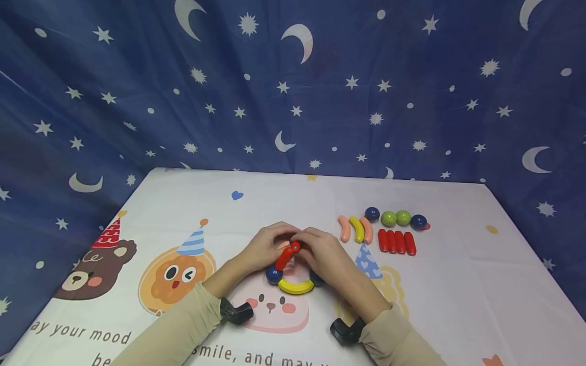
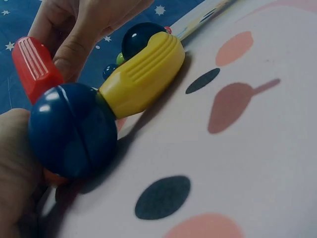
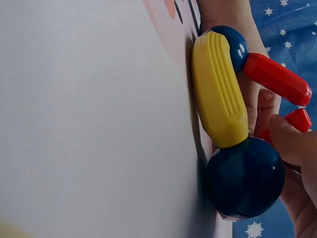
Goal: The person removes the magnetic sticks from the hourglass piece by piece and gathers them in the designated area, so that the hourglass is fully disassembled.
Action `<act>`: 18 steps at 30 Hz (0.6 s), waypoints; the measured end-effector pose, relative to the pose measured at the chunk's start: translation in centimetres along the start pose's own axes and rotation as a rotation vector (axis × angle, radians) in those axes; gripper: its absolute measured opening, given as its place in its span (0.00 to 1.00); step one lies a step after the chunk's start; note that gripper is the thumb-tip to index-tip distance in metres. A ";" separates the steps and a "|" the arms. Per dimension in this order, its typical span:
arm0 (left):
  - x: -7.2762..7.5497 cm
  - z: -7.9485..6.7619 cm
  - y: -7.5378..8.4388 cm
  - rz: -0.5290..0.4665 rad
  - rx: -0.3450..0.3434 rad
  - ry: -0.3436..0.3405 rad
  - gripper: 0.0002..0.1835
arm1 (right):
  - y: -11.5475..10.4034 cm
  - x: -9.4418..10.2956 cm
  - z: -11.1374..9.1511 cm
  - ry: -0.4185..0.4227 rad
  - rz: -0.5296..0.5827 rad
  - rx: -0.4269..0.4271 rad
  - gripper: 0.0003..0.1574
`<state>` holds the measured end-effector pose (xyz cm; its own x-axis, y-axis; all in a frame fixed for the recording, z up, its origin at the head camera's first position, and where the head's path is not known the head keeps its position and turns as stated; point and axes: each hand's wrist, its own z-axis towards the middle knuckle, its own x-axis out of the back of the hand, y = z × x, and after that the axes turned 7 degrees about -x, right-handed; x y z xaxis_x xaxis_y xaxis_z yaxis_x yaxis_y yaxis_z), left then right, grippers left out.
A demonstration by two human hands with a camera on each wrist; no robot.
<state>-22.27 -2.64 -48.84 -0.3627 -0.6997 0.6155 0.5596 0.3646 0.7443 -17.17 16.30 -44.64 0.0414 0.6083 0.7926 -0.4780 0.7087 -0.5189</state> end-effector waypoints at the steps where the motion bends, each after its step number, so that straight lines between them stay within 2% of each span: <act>1: 0.0 0.0 0.0 0.000 0.003 0.000 0.20 | 0.0 0.0 0.0 -0.004 -0.006 -0.013 0.18; 4: 0.0 0.1 0.1 0.004 0.012 0.002 0.21 | 0.1 -0.1 0.0 -0.059 -0.033 -0.051 0.15; 8: 0.0 0.1 0.1 0.022 0.023 0.001 0.22 | 0.2 -0.4 0.0 -0.128 -0.067 -0.059 0.13; 14: 0.0 0.0 0.2 0.027 0.027 -0.001 0.22 | 0.1 -0.4 -0.1 -0.125 -0.066 -0.052 0.13; 18: 0.0 0.0 0.1 0.025 0.027 0.003 0.22 | 0.0 -0.2 -0.1 -0.122 -0.066 -0.081 0.14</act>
<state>-22.18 -2.56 -48.74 -0.3472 -0.6919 0.6330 0.5483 0.3979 0.7356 -17.10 16.19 -44.77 -0.0393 0.5151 0.8562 -0.4056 0.7749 -0.4848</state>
